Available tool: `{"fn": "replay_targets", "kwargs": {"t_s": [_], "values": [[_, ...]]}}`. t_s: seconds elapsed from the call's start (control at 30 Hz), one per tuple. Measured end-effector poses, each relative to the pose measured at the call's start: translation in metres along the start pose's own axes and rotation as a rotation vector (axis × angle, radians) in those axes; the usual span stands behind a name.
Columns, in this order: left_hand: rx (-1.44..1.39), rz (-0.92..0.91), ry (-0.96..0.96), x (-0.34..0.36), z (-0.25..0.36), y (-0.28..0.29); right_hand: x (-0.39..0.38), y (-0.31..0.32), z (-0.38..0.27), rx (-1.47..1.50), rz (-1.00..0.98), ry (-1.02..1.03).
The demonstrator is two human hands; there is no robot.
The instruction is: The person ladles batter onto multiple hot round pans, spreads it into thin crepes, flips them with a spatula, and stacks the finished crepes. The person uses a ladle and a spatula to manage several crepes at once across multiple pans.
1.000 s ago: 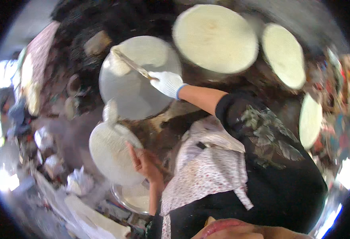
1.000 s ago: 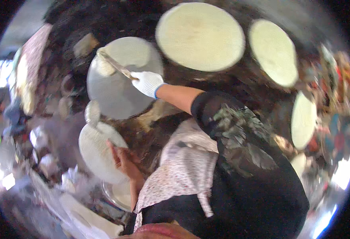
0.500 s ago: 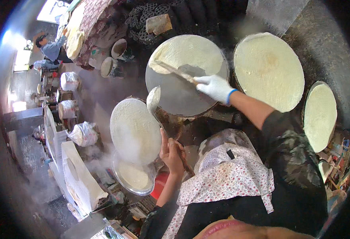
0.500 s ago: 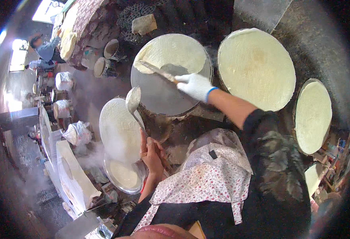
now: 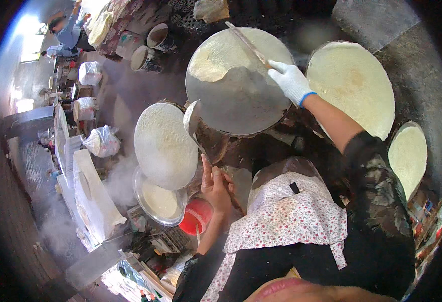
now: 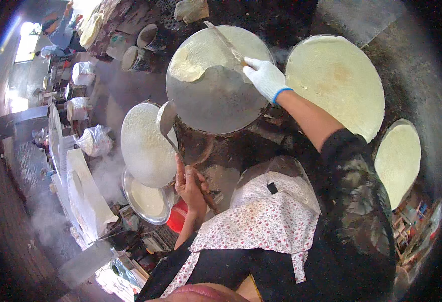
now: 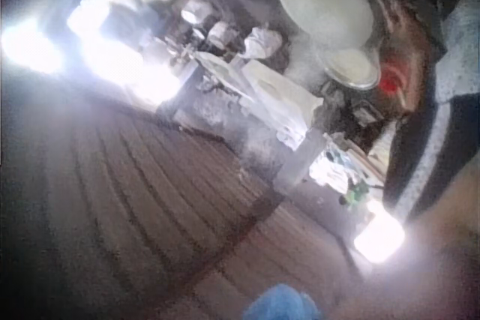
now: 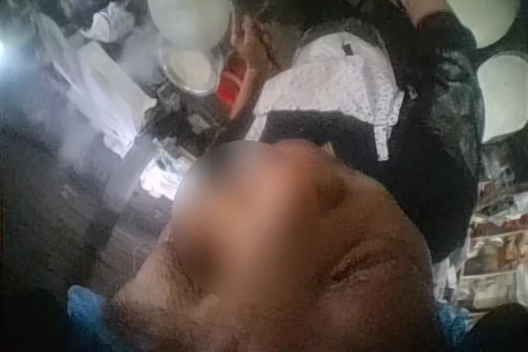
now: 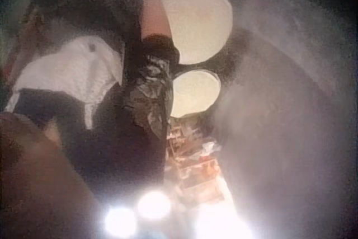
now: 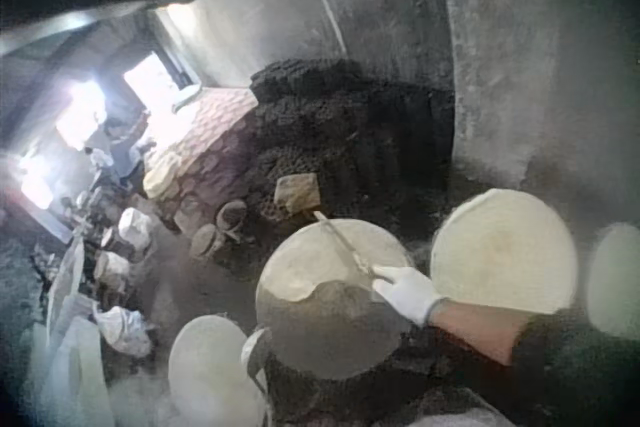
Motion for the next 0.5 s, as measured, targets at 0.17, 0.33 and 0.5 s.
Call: {"fn": "replay_targets", "kwargs": {"t_s": [0.17, 0.33, 0.5], "values": [[0.004, 0.007, -0.008, -0.006, 0.004, 0.010, -0.010, -0.032, -0.020, -0.120, -0.387, 0.226], [0.010, 0.022, 0.027, -0.014, -0.002, 0.019, -0.007, -0.020, -0.017, 0.042, -0.181, 0.109], [0.000, 0.021, 0.062, -0.013, -0.010, 0.030, -0.012, -0.030, -0.033, -0.118, -0.296, 0.250]]}}
Point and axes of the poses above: each hand's wrist, its own x-axis towards the middle knuckle, its own y-axis out of the back of the hand, z = x × y, the point moved 6 cm from there along x, towards the middle knuckle, and after that the axes turned 13 degrees about -x, right-handed, at the moved point
